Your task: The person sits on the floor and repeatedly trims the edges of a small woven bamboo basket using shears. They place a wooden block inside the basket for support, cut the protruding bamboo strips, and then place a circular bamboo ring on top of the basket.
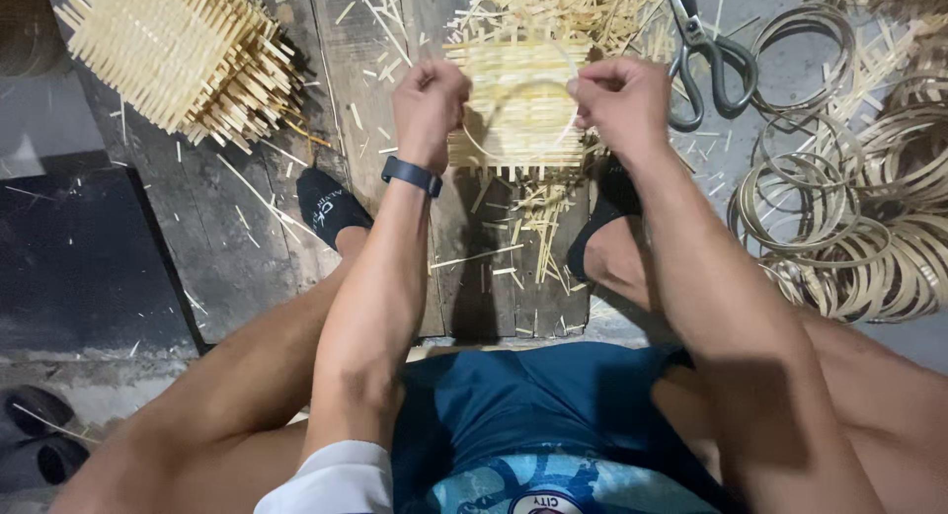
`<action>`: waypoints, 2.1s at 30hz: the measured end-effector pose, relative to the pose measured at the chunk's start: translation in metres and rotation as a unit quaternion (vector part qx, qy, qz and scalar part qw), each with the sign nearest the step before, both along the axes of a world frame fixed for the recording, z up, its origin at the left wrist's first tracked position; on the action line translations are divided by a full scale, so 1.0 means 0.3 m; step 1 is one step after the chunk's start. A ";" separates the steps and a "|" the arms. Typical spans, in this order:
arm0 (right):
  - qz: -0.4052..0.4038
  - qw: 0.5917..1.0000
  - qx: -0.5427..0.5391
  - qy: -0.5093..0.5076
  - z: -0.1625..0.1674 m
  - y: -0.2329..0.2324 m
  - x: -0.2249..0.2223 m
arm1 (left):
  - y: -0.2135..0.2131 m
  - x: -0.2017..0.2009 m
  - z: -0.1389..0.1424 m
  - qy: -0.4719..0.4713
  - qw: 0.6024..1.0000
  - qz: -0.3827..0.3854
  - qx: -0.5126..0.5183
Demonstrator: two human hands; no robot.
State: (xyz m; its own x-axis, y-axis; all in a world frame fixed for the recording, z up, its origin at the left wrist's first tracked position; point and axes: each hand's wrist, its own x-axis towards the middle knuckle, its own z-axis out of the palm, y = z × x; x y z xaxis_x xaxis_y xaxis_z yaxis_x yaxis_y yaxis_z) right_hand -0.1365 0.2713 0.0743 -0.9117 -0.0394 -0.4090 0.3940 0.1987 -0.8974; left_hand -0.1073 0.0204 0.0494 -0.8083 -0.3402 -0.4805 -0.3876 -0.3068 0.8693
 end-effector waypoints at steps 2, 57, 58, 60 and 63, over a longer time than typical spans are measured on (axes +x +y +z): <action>0.000 0.991 0.128 0.042 -0.064 -0.024 0.015 | 0.001 0.029 -0.058 0.076 0.976 -0.062 -0.194; -0.156 0.961 -0.013 -0.228 -0.256 -0.341 0.340 | 0.073 -0.124 -0.172 0.270 0.847 -0.230 -0.395; -0.134 0.970 0.041 -0.198 -0.256 -0.341 0.334 | 0.078 -0.135 -0.177 0.270 0.854 -0.220 -0.385; -0.081 0.985 0.112 -0.104 -0.262 -0.336 0.345 | 0.083 -0.140 -0.186 0.221 0.867 -0.230 -0.382; -0.019 0.991 0.133 -0.020 -0.243 -0.308 0.377 | 0.096 -0.147 -0.174 0.195 0.891 -0.225 -0.342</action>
State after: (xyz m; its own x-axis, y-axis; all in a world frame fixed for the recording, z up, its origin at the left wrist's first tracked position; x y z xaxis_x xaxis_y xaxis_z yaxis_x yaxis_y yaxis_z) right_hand -0.0234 0.1790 0.0014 -0.8931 0.1083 -0.4367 0.4403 0.4103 -0.7986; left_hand -0.1514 0.0493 -0.0028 -0.9972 -0.0442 0.0611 0.0342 0.4563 0.8892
